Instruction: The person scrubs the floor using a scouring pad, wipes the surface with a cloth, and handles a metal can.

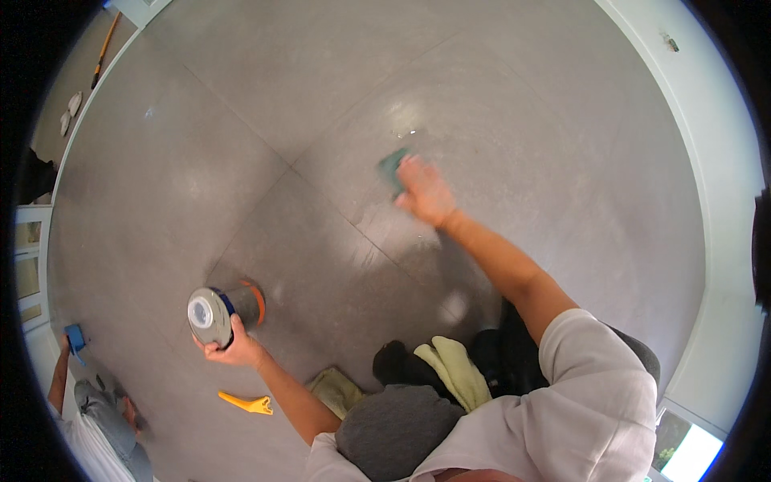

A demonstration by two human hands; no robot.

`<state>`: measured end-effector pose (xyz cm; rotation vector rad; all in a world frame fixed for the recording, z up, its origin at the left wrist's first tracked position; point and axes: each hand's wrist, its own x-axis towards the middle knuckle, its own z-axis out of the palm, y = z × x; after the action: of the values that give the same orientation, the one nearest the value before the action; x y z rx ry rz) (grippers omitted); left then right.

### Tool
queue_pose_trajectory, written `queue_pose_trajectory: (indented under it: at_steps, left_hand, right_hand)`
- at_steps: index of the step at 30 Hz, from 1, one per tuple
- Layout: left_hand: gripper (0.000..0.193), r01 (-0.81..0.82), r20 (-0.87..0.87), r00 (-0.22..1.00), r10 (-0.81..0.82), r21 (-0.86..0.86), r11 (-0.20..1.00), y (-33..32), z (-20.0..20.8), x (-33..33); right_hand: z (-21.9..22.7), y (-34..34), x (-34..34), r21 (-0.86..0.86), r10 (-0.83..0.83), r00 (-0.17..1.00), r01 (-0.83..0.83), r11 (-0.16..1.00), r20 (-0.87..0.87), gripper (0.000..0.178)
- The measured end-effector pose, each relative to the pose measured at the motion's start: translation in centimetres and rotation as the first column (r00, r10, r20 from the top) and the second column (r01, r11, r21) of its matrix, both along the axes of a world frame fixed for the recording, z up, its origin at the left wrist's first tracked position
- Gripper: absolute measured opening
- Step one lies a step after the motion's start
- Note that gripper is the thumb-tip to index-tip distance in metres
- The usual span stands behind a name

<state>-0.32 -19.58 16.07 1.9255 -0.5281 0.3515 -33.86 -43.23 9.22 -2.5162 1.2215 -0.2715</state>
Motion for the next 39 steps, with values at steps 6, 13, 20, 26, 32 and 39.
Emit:
queue_pose_trajectory:
  at_steps: [6, 13, 20, 26, 32, 39]
  left_hand:
    - [0.053, 0.009, 0.077, 0.997, -0.01, 0.02, 1.0, 1.0, -2.4, 1.0]
    - [0.051, 0.02, 0.038, 0.999, -0.025, 0.12, 0.993, 1.0, -0.9, -0.6]
    - [0.091, -0.003, -0.123, 0.991, 0.042, 0.302, 0.953, 1.5, 1.0, -3.5]
    - [0.097, 0.052, -0.119, 0.99, 0.079, 0.816, 0.576, 7.3, 3.9, -9.5]
    - [0.093, 0.195, -0.273, 0.945, 0.18, 0.912, 0.36, 8.4, 12.4, -13.4]
    - [0.095, 0.36, -0.401, 0.907, 0.126, 0.896, 0.261, 2.7, 8.9, -14.2]
  right_hand:
    - [1.7, -6.0, -0.1, -0.046, -0.293, 0.923, 0.291, 0.956, -0.248, 0.065]
    - [1.5, -8.0, -0.7, 0.012, 0.477, 0.865, -0.482, 0.876, -0.156, 0.07]
    - [5.3, -21.3, -4.9, -0.009, -0.179, 0.913, 0.189, 0.982, -0.367, 0.071]
    - [3.1, -17.6, 0.4, 0.123, 0.594, 0.805, -0.587, 0.8, -0.02, 0.073]
    - [2.7, -25.3, 2.8, -0.091, -0.265, 0.961, 0.258, 0.962, -0.076, 0.073]
    - [3.2, -6.9, 13.3, 0.212, 0.662, 0.734, -0.678, 0.704, 0.151, 0.071]
